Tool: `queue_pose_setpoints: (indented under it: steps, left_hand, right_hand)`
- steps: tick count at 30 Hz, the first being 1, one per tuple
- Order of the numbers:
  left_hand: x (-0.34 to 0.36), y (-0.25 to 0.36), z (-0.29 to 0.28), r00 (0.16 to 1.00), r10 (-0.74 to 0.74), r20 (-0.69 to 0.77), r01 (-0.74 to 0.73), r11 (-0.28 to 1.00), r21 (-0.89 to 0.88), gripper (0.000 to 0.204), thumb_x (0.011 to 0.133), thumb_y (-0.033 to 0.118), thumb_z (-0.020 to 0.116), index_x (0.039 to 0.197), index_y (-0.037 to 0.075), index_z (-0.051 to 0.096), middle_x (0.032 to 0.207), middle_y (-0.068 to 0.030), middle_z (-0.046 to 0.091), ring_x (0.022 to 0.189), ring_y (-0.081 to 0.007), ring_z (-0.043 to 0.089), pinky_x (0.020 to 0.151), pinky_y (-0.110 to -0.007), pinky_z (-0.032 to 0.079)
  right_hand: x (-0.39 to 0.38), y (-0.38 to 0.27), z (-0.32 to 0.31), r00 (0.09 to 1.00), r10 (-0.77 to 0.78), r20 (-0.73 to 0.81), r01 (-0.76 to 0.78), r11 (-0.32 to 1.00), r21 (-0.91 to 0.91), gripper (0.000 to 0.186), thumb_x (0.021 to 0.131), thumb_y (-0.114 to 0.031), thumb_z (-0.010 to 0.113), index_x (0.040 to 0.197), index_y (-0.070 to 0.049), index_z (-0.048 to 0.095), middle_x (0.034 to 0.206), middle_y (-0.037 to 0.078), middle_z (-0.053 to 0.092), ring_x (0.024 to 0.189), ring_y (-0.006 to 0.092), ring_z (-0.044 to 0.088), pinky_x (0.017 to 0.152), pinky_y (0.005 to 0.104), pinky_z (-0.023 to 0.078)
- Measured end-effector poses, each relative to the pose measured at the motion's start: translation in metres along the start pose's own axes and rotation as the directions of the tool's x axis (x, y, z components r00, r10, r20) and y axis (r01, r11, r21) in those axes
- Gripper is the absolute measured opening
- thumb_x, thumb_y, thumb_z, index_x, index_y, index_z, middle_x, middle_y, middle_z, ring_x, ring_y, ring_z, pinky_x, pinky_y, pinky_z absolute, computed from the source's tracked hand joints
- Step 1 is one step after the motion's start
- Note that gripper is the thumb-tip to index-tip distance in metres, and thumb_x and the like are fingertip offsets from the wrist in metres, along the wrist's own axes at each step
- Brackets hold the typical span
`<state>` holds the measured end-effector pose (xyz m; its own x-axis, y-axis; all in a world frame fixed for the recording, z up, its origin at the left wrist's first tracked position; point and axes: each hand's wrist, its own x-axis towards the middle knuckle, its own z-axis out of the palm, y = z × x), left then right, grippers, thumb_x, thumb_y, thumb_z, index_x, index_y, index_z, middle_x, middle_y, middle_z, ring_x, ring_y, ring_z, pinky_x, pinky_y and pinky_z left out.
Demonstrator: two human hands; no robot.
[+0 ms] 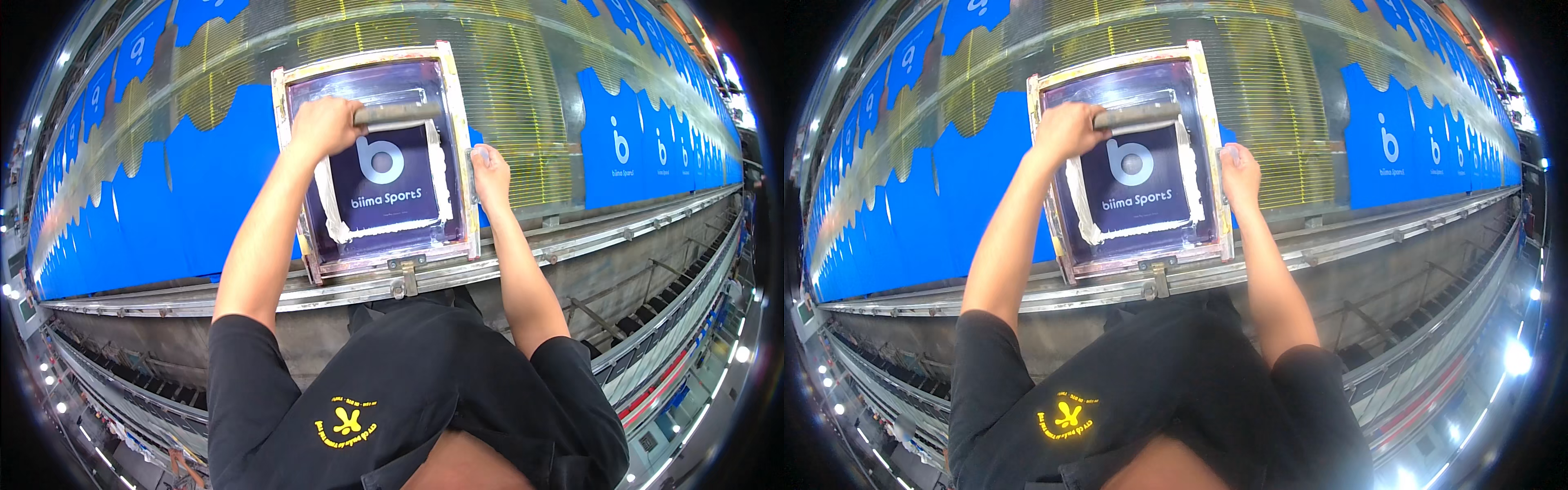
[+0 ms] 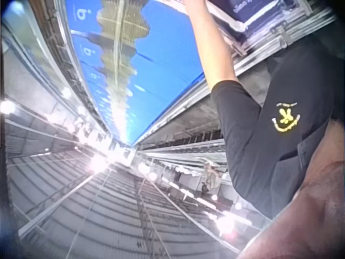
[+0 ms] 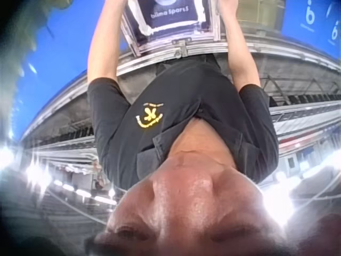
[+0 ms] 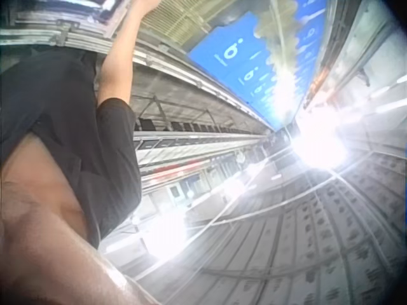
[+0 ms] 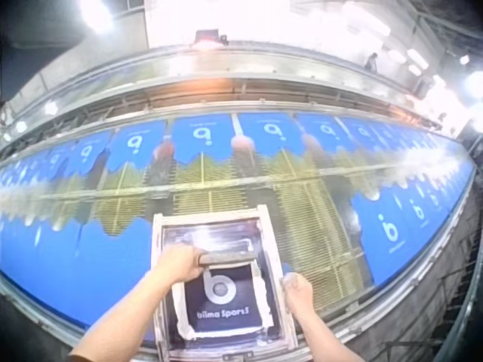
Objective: The person uses a squeegee to spread white ink across a screen-printing frame over a blue fabric with a logo. The person repeatedly pulls the squeegee across the screen, lifts the frame, and repositions it to continue printing.
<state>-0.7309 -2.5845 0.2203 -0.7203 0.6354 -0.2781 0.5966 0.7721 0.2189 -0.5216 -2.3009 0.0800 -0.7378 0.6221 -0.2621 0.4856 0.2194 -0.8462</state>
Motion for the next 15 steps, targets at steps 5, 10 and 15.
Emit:
queue_pose_setpoints:
  steps: [5,10,15]
  left_hand:
    - [0.012,-0.005,0.006,0.996,-0.065,-0.067,0.059,0.994,-0.089,0.024,0.087,0.030,0.081,0.108,0.019,0.081,0.101,-0.0105,0.079,0.098,-0.0357,0.076,0.084,-0.050,0.059]
    - [-0.081,0.037,0.076,0.955,-0.003,-0.298,-0.012,0.999,-0.049,0.035,0.079,0.007,0.078,0.114,0.015,0.079,0.113,-0.0092,0.079,0.102,-0.0340,0.075,0.086,-0.049,0.060]
    - [-0.199,0.110,0.150,0.884,0.026,-0.467,-0.049,0.998,-0.036,0.046,0.076,-0.002,0.070,0.120,0.011,0.074,0.124,-0.0061,0.074,0.117,-0.0296,0.068,0.089,-0.047,0.058]
  right_hand:
    - [-0.003,0.001,-0.004,0.986,-0.125,-0.107,0.132,0.990,0.057,0.033,0.101,-0.030,0.071,0.115,0.000,0.077,0.109,0.016,0.080,0.105,0.0269,0.075,0.097,0.0372,0.055]
    - [0.000,0.003,-0.003,0.988,-0.105,-0.110,0.120,0.983,0.141,0.032,0.100,-0.029,0.072,0.114,-0.001,0.078,0.108,0.015,0.080,0.103,0.0249,0.075,0.095,0.0369,0.055]
    - [0.008,0.006,-0.007,0.988,-0.139,-0.066,0.147,0.980,0.137,0.037,0.099,-0.030,0.073,0.120,0.000,0.076,0.114,0.017,0.078,0.107,0.0244,0.074,0.097,0.0369,0.055]
